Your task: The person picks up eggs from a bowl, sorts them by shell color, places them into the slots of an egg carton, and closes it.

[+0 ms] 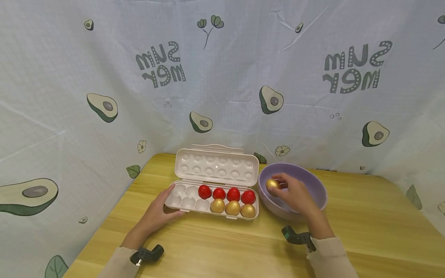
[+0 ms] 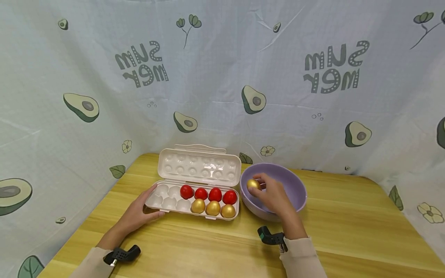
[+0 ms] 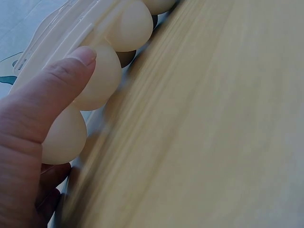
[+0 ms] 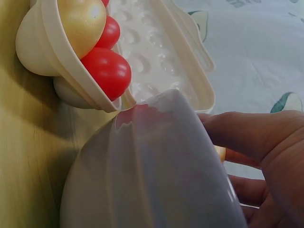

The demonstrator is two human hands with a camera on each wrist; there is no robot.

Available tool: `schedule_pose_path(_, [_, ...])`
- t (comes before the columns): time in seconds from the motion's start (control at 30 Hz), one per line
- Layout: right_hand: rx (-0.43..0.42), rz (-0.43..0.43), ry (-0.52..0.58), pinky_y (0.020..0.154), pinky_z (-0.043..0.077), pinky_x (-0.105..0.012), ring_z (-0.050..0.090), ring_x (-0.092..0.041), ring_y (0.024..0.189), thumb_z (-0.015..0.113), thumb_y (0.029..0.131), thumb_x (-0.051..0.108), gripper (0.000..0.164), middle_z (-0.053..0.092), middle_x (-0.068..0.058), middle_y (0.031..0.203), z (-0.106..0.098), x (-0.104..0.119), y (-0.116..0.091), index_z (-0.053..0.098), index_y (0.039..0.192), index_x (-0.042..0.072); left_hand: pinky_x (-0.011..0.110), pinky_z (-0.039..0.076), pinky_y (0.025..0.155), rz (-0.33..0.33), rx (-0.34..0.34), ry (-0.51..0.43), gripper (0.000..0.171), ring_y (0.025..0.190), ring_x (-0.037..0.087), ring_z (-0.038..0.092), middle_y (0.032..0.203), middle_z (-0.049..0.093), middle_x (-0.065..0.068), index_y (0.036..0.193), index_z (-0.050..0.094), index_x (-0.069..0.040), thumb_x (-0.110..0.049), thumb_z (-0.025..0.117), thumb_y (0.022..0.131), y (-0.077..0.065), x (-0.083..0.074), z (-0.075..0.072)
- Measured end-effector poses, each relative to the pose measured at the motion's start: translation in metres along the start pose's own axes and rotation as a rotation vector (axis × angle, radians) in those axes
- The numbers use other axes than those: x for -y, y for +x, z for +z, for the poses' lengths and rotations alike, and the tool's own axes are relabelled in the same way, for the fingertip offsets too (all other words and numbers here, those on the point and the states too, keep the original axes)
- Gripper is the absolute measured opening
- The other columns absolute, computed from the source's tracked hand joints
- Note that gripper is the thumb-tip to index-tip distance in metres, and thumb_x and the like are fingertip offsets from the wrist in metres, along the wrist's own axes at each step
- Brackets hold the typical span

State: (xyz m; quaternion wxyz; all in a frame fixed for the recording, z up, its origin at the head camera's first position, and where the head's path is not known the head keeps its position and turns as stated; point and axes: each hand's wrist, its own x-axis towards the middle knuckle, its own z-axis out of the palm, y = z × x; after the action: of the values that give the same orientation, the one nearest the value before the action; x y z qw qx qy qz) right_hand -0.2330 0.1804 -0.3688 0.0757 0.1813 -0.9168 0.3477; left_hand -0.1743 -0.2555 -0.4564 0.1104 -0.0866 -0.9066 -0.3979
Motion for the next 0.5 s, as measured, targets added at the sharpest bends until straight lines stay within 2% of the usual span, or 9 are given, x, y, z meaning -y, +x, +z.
schedule_pose_path(0.5, [-0.087, -0.034, 0.063, 0.085, 0.053, -0.050, 0.065, -0.032, 0.101, 0.074, 0.086, 0.028, 0.044, 0.065, -0.012, 0.118, 0.001, 0.012, 0.000, 0.060, 0.123, 0.008, 0.058, 0.028, 0.109, 0.007, 0.003, -0.010, 0.100, 0.136, 0.036, 0.036, 0.149, 0.038, 0.014, 0.151, 0.031, -0.017, -0.049, 0.081, 0.071, -0.001, 0.000, 0.000])
